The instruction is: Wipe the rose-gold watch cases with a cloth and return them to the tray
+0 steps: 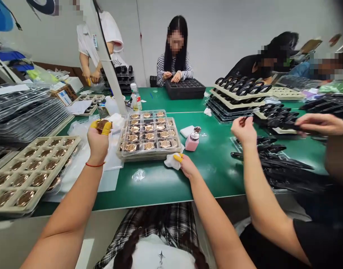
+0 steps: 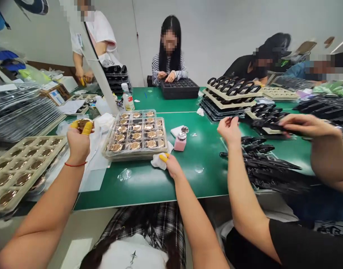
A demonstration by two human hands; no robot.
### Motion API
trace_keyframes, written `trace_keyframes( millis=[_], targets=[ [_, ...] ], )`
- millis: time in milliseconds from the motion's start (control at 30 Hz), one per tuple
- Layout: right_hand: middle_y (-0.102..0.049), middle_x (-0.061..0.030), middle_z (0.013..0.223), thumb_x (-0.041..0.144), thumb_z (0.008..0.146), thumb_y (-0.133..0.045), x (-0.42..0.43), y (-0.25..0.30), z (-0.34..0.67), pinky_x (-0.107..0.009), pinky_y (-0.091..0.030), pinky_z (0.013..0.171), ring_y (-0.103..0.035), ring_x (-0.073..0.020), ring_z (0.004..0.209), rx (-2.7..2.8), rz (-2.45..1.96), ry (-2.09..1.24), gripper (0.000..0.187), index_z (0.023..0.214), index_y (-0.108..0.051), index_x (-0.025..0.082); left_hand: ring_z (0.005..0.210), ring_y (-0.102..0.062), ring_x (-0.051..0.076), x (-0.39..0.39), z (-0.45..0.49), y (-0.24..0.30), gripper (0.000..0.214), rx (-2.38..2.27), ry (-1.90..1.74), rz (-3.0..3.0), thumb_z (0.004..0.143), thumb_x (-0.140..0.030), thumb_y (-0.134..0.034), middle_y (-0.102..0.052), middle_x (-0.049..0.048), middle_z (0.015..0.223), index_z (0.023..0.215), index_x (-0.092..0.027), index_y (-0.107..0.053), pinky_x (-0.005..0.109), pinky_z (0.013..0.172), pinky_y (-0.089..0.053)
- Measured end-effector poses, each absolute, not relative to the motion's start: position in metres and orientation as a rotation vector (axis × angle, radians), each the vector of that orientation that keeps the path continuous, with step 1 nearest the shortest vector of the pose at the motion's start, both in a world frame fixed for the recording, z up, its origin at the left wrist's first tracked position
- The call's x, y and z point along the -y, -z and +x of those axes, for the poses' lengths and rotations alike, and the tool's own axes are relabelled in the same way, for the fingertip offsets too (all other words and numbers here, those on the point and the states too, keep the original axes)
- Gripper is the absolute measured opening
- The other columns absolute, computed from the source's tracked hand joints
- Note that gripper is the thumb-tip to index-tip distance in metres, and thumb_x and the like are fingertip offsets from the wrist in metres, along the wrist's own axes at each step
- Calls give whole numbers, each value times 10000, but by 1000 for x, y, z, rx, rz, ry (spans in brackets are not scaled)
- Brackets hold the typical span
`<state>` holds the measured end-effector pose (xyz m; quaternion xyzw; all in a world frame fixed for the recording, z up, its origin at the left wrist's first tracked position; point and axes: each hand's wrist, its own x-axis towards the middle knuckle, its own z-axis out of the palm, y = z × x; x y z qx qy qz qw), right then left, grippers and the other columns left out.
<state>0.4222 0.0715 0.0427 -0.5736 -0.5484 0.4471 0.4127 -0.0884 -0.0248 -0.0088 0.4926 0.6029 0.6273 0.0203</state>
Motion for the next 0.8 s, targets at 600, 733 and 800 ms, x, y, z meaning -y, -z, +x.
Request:
trace_keyframes(
  millis=[600,733,800],
  targets=[
    [-677,13,730,394,641,-754,12,144,235,-250,-457,645,-599,-131,662,1306,-1076,-1411,291,791,-669,159,828,-575,173,129,-153,137,256,-2257,-1970,1498,823,-379,-600,-577,66,897,903,-145,-535,303,776,-479],
    [-663,-7,811,323,793,-681,15,149,231,-286,-496,680,-611,-127,695,1337,-1101,-1386,209,870,-645,132,820,-569,161,130,-152,138,247,-2195,-1990,1429,806,-339,-629,-580,62,912,926,-137,-551,284,764,-472],
    [-655,-22,872,299,868,-613,20,148,230,-313,-518,698,-625,-137,741,1355,-1118,-1360,183,918,-627,124,805,-570,153,132,-149,134,243,-2148,-2022,1369,796,-322,-649,-582,51,895,921,-134,-560,279,762,-472]
  ],
)
